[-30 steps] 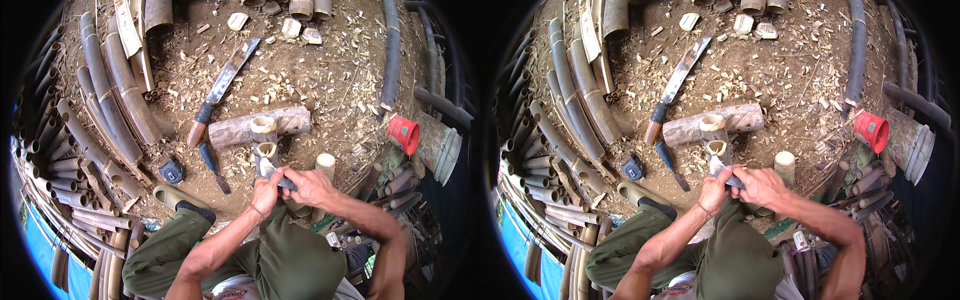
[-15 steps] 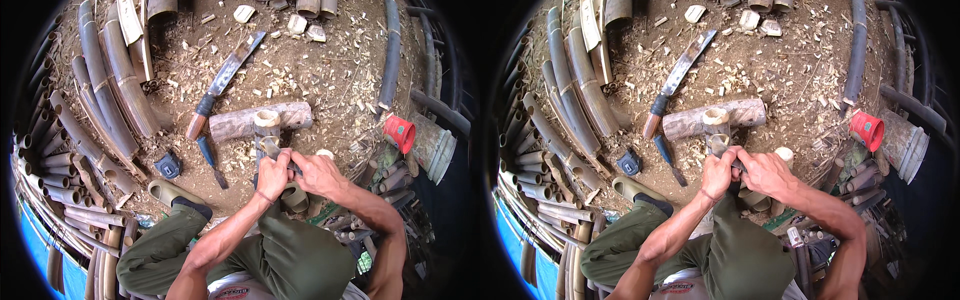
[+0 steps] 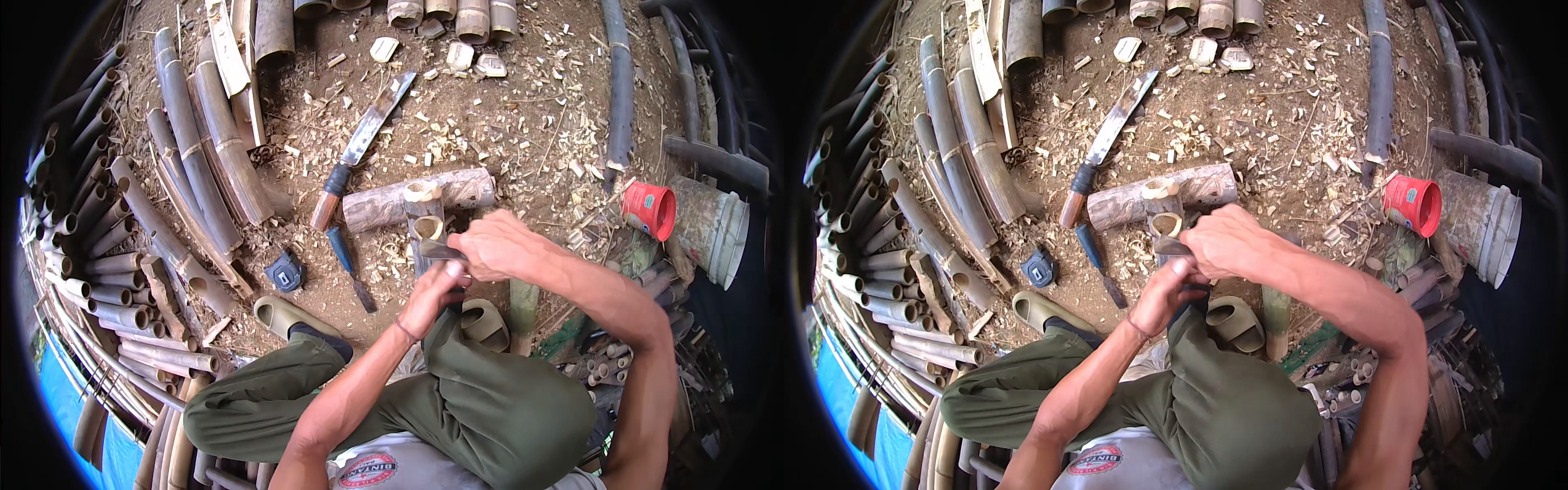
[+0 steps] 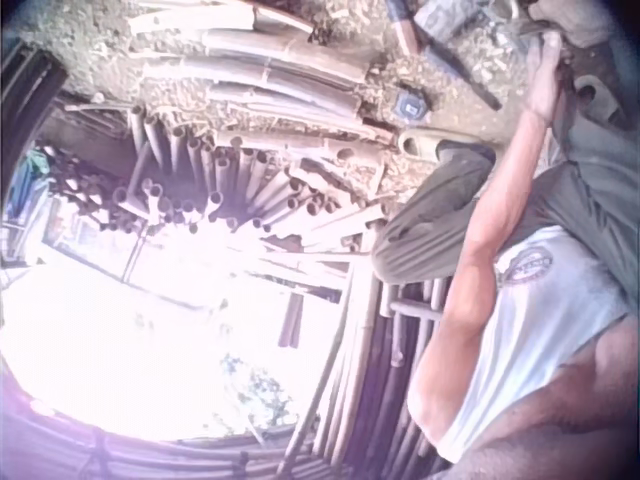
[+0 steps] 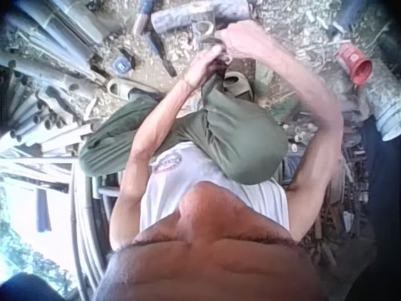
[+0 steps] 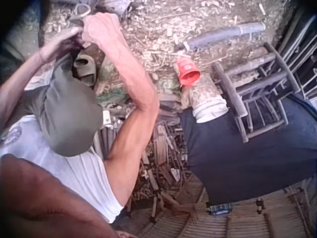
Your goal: The person carves a hole into a bamboo stalk using a hand tool, periodically testing the fit by inserting a second bamboo piece into the opening.
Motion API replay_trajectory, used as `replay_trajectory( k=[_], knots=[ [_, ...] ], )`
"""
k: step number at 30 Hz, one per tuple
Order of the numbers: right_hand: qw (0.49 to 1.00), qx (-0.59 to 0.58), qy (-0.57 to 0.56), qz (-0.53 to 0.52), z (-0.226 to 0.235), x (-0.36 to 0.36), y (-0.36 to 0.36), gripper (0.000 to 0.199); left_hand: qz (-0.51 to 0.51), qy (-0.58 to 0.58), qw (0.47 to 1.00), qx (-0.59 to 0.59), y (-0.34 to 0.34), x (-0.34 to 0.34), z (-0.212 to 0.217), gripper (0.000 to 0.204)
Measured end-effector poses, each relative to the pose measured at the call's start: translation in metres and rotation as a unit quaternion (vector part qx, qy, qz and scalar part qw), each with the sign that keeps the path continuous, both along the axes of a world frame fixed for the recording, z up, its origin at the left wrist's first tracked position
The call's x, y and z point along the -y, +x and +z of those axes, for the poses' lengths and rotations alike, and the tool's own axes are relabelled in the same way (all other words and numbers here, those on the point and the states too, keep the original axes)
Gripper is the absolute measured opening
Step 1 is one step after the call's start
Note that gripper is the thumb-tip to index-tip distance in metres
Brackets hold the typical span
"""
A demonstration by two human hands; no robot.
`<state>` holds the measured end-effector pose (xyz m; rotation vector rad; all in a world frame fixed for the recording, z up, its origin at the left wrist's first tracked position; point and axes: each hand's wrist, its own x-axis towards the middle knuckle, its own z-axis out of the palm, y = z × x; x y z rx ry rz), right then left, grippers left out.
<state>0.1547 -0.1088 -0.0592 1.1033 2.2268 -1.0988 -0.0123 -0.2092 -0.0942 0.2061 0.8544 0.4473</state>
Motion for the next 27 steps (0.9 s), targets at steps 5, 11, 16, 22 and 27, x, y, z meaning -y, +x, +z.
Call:
replay_trajectory(
  k=[5,11,16,22,27],
  knots=[
    [0.785,-0.184,-0.130,-0.577,0.009,0.089,-0.022,0.032,-0.156,0.206,0.959,-0.115,-0.010,0.050,0.025,0.082],
    [0.707,-0.132,-0.379,-0.582,-0.026,0.089,-0.072,0.028,-0.283,0.142,0.866,-0.387,-0.076,0.045,0.026,0.053],
    [0.522,-0.317,-0.409,-0.678,-0.032,0.069,-0.101,0.031,-0.340,0.333,0.737,-0.480,-0.110,-0.034,0.026,0.030],
    [0.052,-0.496,-0.482,-0.721,-0.032,0.066,-0.077,0.022,-0.605,0.555,0.402,-0.406,-0.040,-0.164,0.090,0.011],
    [0.171,-0.420,-0.452,-0.768,-0.031,0.074,-0.077,0.027,-0.517,0.584,0.463,-0.421,-0.060,-0.126,0.066,0.018]
  ],
)
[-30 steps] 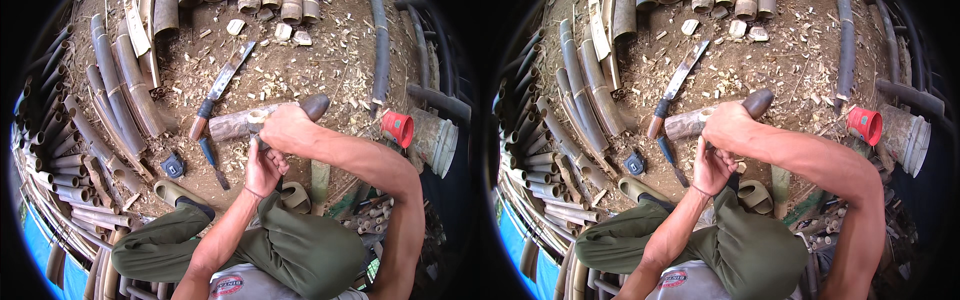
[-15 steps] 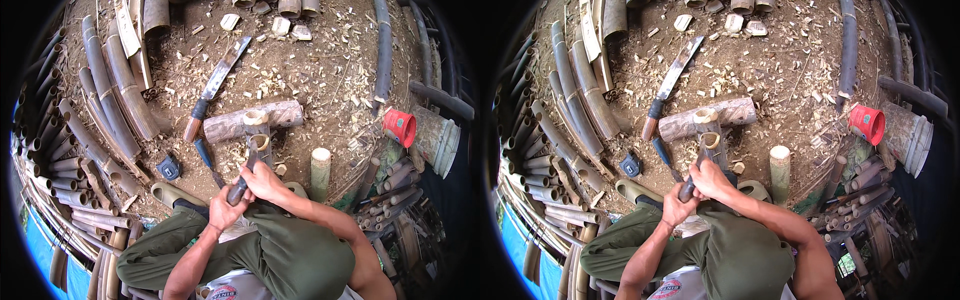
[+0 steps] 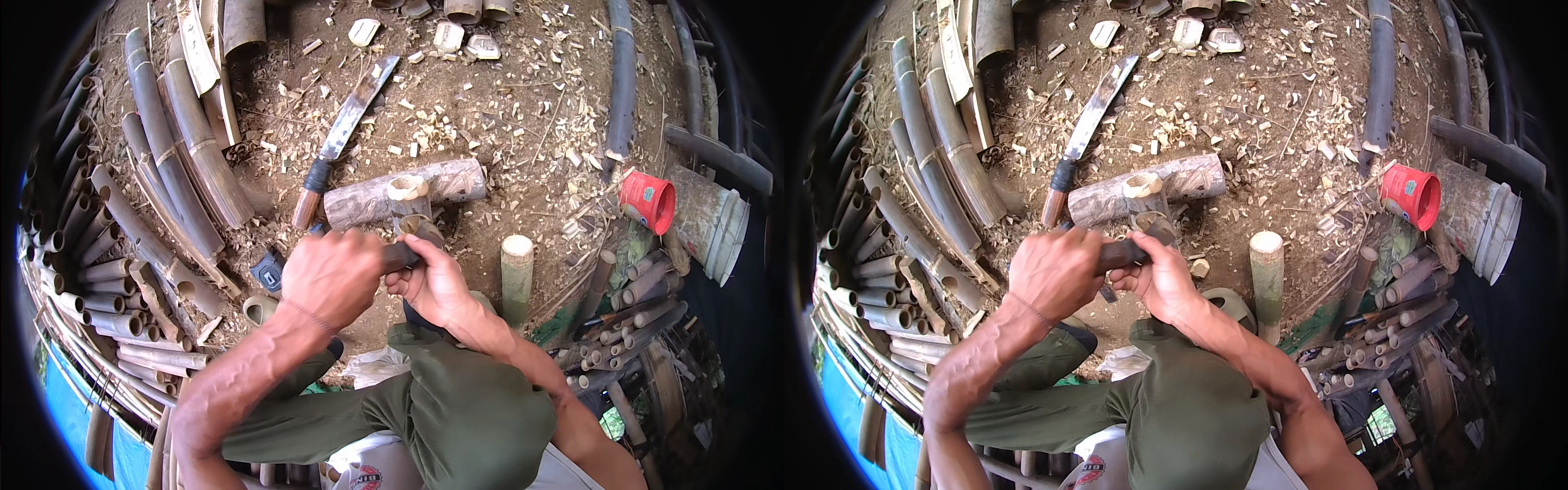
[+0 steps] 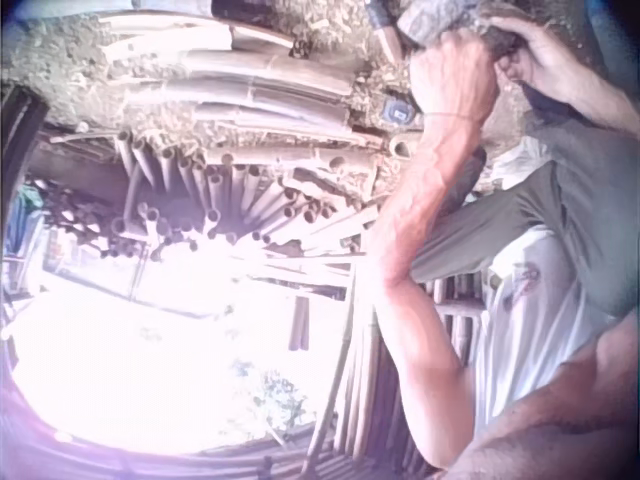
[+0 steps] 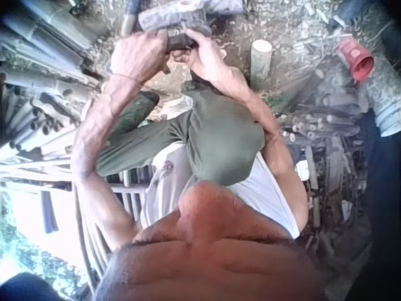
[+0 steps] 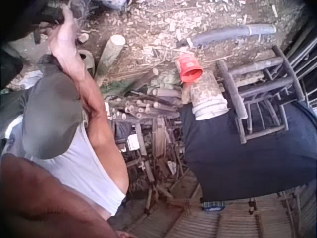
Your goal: The person carves a hole into a bamboo stalk using a hand tool, periodically testing the fit by inserting a second bamboo piece into the opening.
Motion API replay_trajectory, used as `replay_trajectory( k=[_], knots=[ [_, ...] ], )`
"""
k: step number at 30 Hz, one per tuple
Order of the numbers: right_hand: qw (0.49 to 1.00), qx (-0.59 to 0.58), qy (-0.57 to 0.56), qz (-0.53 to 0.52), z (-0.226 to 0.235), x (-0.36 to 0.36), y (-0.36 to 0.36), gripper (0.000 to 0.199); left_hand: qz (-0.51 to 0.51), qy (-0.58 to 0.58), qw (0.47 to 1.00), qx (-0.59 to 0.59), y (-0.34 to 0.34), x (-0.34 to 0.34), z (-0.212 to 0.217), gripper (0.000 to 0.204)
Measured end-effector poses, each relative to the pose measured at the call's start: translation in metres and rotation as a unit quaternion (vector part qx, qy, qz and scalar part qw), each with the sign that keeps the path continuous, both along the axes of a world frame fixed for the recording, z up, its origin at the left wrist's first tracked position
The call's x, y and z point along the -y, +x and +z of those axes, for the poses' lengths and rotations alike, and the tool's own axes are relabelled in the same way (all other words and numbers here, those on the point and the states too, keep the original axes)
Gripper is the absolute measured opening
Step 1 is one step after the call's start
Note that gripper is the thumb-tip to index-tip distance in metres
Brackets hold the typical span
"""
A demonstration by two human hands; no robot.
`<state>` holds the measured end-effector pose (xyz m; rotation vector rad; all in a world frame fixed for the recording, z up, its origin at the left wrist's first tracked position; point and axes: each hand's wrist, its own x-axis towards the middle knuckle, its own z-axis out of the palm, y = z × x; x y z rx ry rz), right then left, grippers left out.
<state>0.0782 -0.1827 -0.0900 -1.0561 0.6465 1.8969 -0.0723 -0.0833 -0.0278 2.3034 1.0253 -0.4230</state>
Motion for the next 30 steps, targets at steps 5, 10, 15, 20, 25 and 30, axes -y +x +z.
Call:
replay_trajectory(
  k=[5,10,15,20,25,30],
  knots=[
    [0.936,0.107,0.114,0.314,-0.002,-0.007,-0.023,0.033,0.355,-0.186,0.915,0.041,-0.047,0.086,-0.021,0.034],
    [0.998,-0.010,0.055,0.009,0.007,-0.015,-0.001,0.025,0.035,-0.104,0.987,-0.115,0.005,-0.020,0.020,0.022],
    [0.983,-0.123,-0.048,-0.125,0.005,-0.005,0.005,0.022,-0.223,-0.032,0.968,-0.106,0.060,-0.053,0.043,0.013],
    [0.974,-0.213,0.070,0.025,-0.016,0.036,-0.005,0.029,-0.155,-0.066,0.983,-0.075,-0.005,-0.021,0.021,0.009],
    [0.984,0.010,0.004,0.176,-0.007,0.041,0.011,0.025,0.048,-0.191,0.979,-0.046,-0.032,0.067,-0.008,0.039],
    [0.879,0.390,0.081,0.261,-0.022,0.058,0.021,0.023,0.315,-0.217,0.924,0.022,0.048,0.165,-0.040,0.048]
  ],
)
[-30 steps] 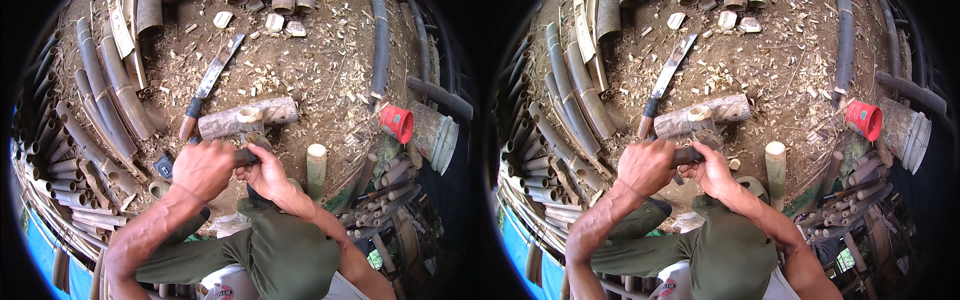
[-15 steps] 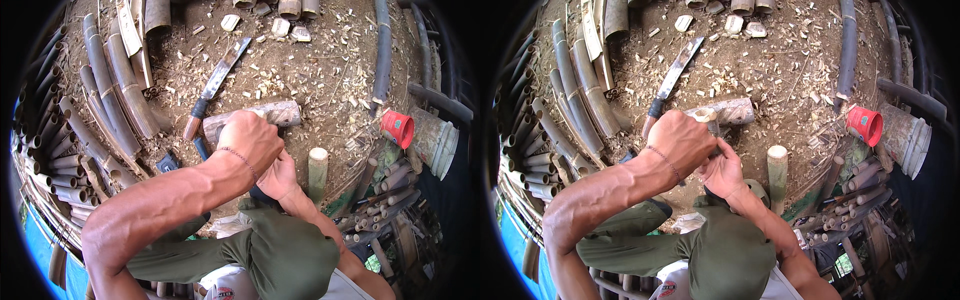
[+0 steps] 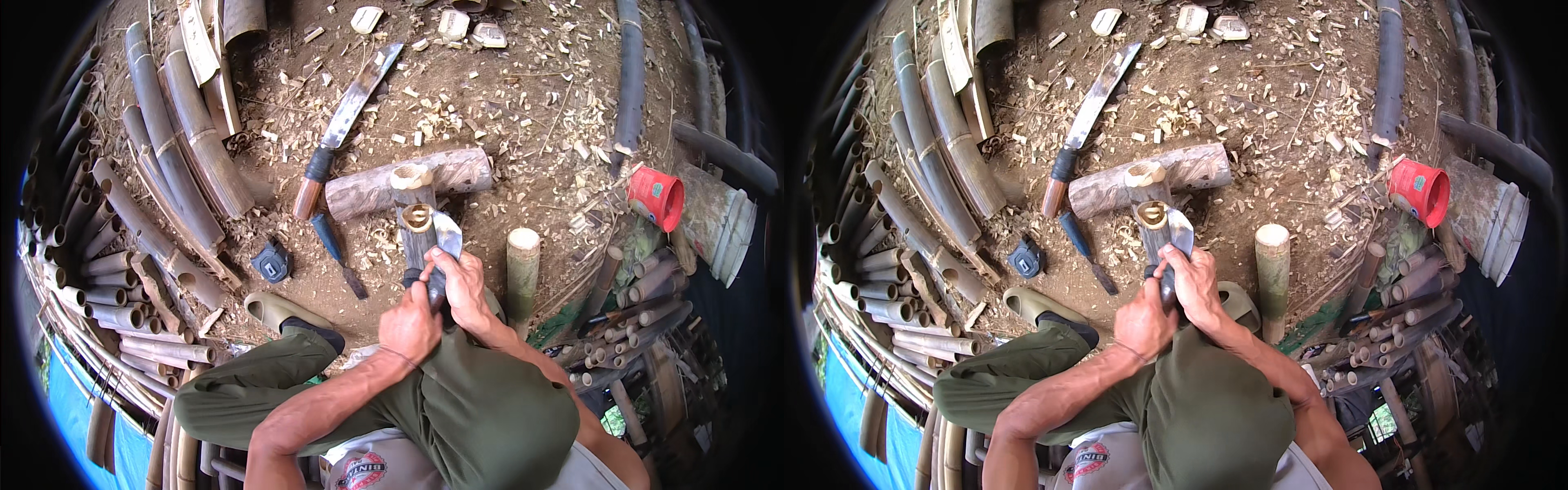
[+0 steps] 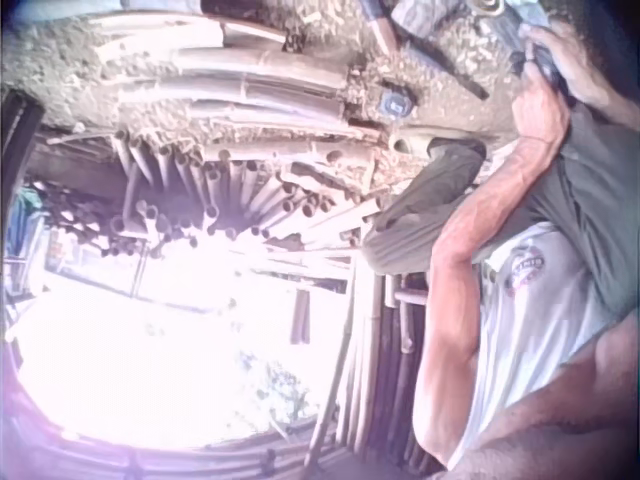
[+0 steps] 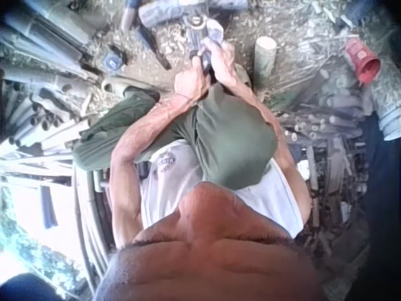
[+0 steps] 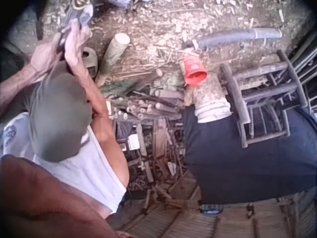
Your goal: The person carves a hole into a bamboo stalk using a hand tool, periodically testing the fit by inserting a second bamboo piece into the opening.
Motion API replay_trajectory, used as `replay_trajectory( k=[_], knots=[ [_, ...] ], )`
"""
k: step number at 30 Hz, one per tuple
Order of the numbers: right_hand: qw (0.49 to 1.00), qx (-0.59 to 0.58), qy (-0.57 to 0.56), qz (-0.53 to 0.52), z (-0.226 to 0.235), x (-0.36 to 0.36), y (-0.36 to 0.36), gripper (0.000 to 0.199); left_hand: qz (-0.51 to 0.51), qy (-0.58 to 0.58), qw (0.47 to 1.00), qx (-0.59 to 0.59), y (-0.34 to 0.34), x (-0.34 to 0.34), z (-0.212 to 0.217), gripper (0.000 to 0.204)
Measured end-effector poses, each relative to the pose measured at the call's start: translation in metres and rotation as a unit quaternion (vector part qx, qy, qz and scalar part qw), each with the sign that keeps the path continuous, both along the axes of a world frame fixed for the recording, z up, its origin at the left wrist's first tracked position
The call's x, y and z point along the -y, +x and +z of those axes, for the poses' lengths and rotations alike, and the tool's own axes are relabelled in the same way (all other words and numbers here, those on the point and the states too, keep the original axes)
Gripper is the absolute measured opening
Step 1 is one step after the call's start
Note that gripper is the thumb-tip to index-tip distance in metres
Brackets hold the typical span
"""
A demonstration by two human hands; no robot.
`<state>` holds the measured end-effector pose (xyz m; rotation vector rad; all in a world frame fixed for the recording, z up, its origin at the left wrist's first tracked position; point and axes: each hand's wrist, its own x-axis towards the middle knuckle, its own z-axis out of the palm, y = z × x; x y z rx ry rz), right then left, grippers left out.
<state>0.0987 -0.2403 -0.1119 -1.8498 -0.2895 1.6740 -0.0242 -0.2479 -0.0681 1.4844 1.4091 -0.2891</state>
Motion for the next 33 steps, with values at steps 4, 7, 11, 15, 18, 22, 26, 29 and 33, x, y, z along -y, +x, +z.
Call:
replay_trajectory(
  k=[4,7,11,15,18,22,26,29,33],
  knots=[
    [0.979,-0.187,-0.025,-0.077,-0.008,0.009,-0.012,0.029,-0.171,0.134,0.975,-0.037,-0.042,-0.022,-0.009,0.028],
    [0.854,-0.494,-0.084,-0.138,-0.002,-0.008,-0.030,0.023,-0.409,0.199,0.889,-0.053,-0.084,-0.120,0.031,0.018],
    [0.871,-0.467,-0.092,-0.121,-0.001,-0.013,-0.025,0.025,-0.410,0.060,0.910,-0.028,-0.085,-0.136,0.028,0.023],
    [0.975,-0.202,-0.094,-0.019,0.006,-0.006,-0.010,0.024,-0.203,0.000,0.979,0.004,-0.068,-0.062,0.004,0.035],
    [1.000,0.011,0.002,0.007,-0.001,0.006,-0.006,0.026,-0.037,-0.034,0.999,0.006,-0.012,-0.008,-0.004,0.039],
    [1.000,-0.004,0.015,-0.004,-0.004,0.008,-0.011,0.033,-0.070,-0.015,0.997,0.014,-0.016,-0.011,-0.011,0.047],
    [0.875,-0.458,-0.087,-0.129,0.002,-0.014,-0.033,0.028,-0.405,0.147,0.899,-0.077,-0.081,-0.118,0.026,0.015],
    [0.850,-0.501,-0.092,-0.132,0.001,-0.014,-0.027,0.032,-0.448,0.045,0.892,-0.046,-0.079,-0.152,0.029,0.022],
    [0.935,-0.320,-0.124,-0.090,0.005,-0.019,-0.017,0.026,-0.340,-0.006,0.940,0.009,-0.082,-0.115,0.005,0.032]
  ],
)
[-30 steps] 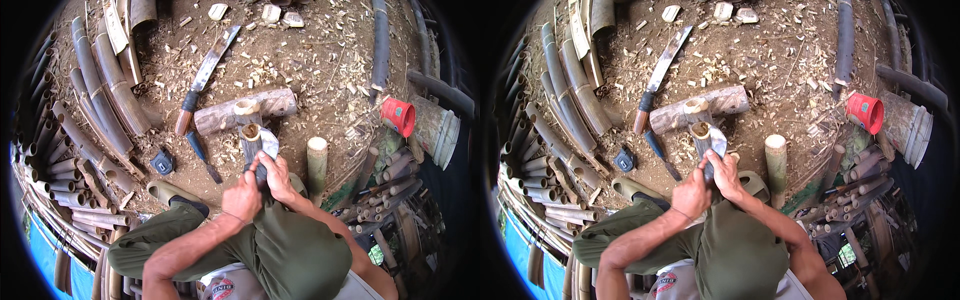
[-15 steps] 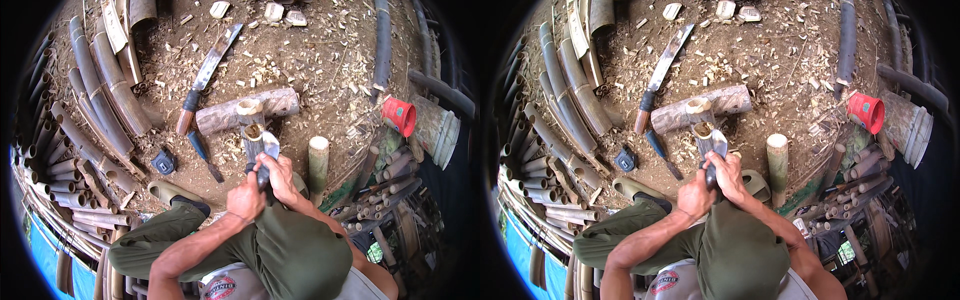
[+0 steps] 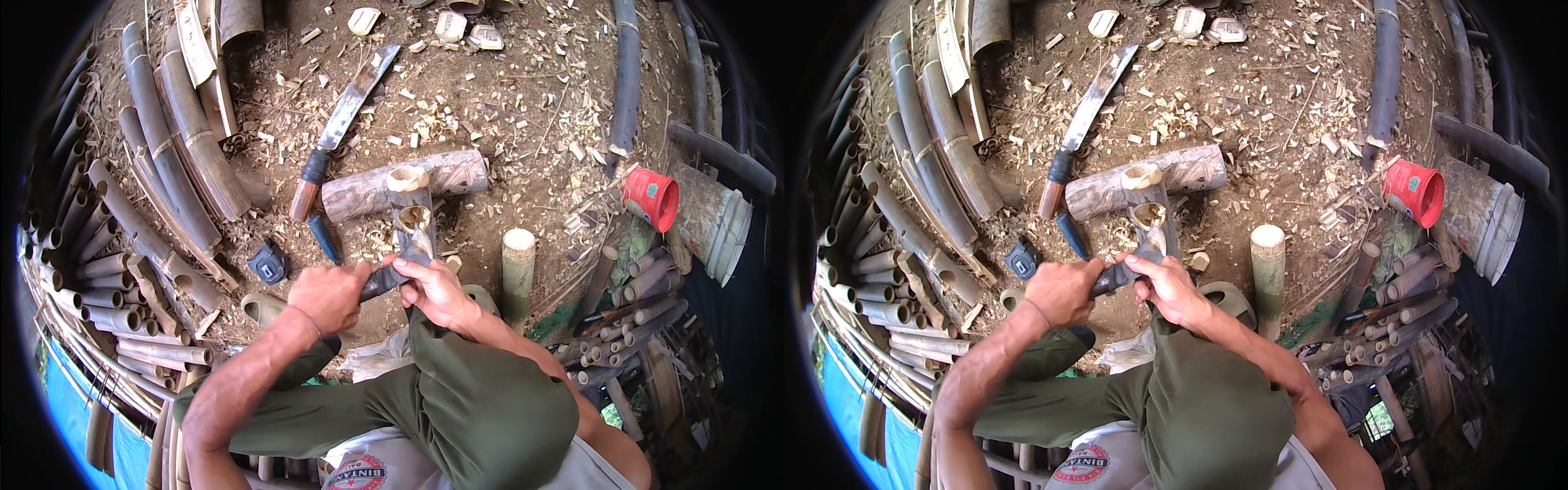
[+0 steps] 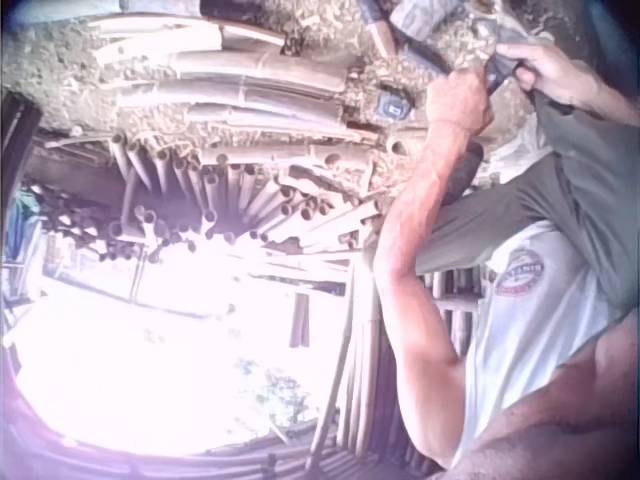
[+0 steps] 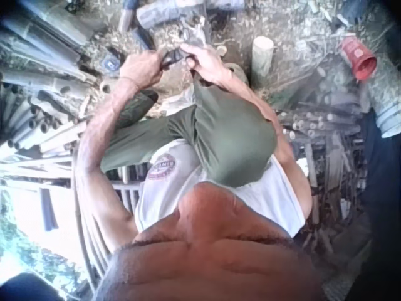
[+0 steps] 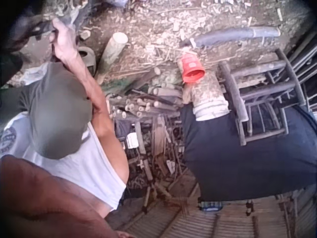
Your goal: The person carves a hole into a bamboo stalk using a hand tool, periodically testing the fit by inserting a second bamboo piece into the opening.
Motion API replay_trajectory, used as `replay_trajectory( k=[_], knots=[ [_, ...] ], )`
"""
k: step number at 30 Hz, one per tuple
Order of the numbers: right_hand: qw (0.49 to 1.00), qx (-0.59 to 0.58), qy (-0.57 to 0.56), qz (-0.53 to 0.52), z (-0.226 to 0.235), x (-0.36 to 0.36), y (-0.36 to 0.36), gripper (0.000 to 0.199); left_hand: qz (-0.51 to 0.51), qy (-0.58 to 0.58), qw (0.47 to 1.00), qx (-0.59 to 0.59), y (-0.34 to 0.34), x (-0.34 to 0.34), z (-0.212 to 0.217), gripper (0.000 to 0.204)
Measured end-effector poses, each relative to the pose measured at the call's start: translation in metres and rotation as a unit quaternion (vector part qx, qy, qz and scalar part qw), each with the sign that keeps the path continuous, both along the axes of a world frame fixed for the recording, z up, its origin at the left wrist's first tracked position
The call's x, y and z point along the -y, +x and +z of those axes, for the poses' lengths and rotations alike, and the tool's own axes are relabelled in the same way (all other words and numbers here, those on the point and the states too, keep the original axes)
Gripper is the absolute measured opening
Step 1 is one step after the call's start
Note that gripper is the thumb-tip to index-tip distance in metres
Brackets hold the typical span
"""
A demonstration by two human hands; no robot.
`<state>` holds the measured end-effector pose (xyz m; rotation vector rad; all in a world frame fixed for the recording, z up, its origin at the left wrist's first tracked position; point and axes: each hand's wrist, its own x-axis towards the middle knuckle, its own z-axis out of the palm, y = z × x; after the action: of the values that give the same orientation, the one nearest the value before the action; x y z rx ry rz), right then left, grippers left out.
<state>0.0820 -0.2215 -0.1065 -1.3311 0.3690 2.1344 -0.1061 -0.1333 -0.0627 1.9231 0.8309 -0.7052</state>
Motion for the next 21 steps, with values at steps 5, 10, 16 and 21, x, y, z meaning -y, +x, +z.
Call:
replay_trajectory(
  k=[5,10,16,21],
  knots=[
    [0.917,0.336,0.113,0.186,0.000,0.016,0.010,0.029,0.309,-0.057,0.949,-0.003,0.057,0.096,-0.015,0.046],
    [0.820,0.446,0.208,0.292,0.019,0.016,0.015,0.030,0.449,-0.026,0.889,0.085,0.081,0.138,-0.029,0.051],
    [0.857,0.290,0.200,0.375,-0.005,-0.017,-0.025,0.030,0.515,-0.051,0.855,0.035,0.009,0.116,-0.066,0.028],
    [0.988,0.030,0.133,-0.066,-0.003,-0.025,-0.031,0.024,0.139,0.135,0.981,-0.020,-0.003,-0.009,-0.016,0.030]
  ],
)
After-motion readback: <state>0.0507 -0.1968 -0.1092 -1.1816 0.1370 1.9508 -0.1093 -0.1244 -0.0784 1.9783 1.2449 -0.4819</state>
